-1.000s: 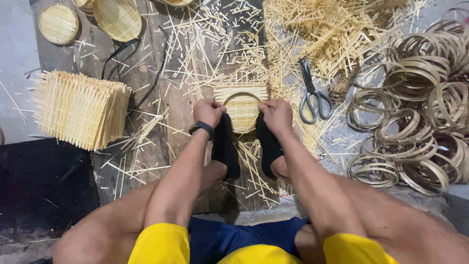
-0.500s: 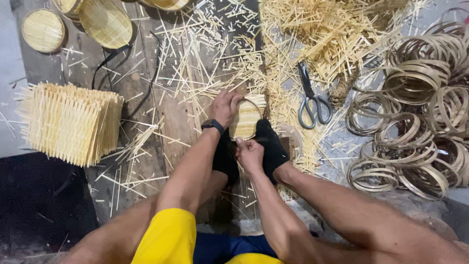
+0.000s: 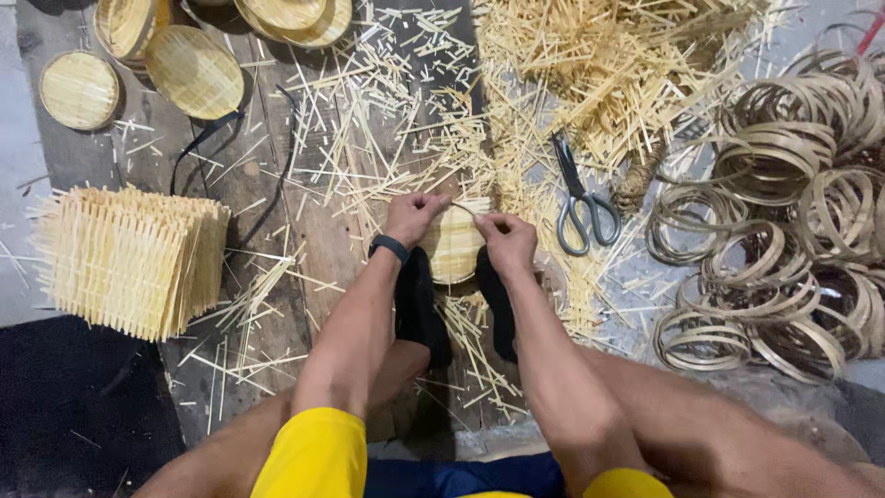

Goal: The person attaches thin wooden slats to a circular base and trims the excess length using shears to construct small bamboo baskets.

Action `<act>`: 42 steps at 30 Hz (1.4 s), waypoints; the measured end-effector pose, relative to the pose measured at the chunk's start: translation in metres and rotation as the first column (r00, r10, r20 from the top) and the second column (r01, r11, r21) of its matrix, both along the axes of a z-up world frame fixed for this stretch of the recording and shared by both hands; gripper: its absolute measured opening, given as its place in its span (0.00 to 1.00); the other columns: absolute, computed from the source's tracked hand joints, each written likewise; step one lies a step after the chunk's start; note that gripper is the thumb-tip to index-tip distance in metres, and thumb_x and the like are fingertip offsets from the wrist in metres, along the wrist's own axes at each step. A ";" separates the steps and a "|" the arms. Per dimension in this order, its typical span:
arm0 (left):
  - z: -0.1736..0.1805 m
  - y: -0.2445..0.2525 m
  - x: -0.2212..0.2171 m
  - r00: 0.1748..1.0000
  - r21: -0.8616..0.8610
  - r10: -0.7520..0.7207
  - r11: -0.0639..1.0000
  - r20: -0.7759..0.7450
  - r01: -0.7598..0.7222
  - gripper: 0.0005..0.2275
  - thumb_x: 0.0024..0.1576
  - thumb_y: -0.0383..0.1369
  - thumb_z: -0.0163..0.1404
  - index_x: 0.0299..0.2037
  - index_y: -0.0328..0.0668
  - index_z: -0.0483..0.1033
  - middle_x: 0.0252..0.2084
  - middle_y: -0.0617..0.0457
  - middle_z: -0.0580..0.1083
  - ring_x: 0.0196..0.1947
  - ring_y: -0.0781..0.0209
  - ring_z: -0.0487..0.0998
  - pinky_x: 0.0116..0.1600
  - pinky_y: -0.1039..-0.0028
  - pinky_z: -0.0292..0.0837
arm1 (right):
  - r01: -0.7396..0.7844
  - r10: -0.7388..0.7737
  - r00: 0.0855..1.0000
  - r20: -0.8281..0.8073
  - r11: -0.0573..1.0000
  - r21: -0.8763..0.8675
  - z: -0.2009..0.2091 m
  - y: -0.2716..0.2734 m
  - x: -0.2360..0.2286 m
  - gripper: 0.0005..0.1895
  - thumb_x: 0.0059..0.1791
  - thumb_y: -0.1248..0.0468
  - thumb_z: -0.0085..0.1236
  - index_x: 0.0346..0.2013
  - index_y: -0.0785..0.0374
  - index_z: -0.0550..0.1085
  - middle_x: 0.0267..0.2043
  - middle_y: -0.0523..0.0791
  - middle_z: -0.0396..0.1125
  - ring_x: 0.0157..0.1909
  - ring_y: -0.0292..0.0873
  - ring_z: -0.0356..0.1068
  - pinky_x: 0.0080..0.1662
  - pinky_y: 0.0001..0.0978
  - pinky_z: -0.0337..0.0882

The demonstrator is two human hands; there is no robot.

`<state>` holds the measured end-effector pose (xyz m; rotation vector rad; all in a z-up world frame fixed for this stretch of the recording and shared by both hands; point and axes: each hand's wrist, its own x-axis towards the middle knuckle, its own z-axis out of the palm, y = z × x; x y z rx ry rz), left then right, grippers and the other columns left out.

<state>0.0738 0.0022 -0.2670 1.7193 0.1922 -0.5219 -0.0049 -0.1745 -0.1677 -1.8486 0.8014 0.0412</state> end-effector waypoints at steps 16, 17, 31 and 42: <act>0.075 0.011 -0.001 0.965 0.235 -0.245 0.947 0.091 0.218 0.17 0.46 0.41 0.65 0.44 0.45 0.83 0.40 0.52 0.81 0.38 0.63 0.82 0.46 0.69 0.81 | -0.516 0.441 0.853 -0.278 0.794 -0.322 0.092 -0.138 0.049 0.17 0.48 0.46 0.67 0.41 0.54 0.82 0.39 0.44 0.77 0.37 0.38 0.74 0.43 0.38 0.73; 0.090 0.006 -0.006 0.939 0.314 -0.274 0.928 0.209 0.201 0.13 0.48 0.38 0.63 0.41 0.45 0.81 0.40 0.52 0.80 0.37 0.61 0.80 0.46 0.68 0.80 | -0.602 0.459 0.790 -0.407 0.707 -0.372 0.125 -0.155 0.053 0.20 0.48 0.45 0.66 0.44 0.55 0.80 0.40 0.46 0.77 0.39 0.44 0.75 0.45 0.43 0.74; 0.135 0.022 -0.093 0.778 0.655 -0.498 0.740 0.383 0.151 0.19 0.51 0.31 0.60 0.51 0.44 0.71 0.53 0.41 0.68 0.57 0.38 0.69 0.64 0.54 0.66 | -0.608 0.482 0.793 -0.371 0.597 -0.523 -0.061 -0.229 -0.053 0.32 0.40 0.51 0.71 0.50 0.70 0.74 0.50 0.60 0.70 0.54 0.62 0.69 0.54 0.50 0.70; 0.093 -0.030 -0.064 0.767 0.512 -0.363 0.857 0.528 0.053 0.34 0.42 0.35 0.66 0.63 0.60 0.71 0.67 0.36 0.61 0.68 0.37 0.60 0.68 0.43 0.64 | -0.473 0.412 0.798 -0.441 0.881 -0.033 -0.102 -0.231 -0.034 0.32 0.34 0.62 0.66 0.50 0.73 0.70 0.42 0.55 0.74 0.43 0.53 0.77 0.50 0.43 0.76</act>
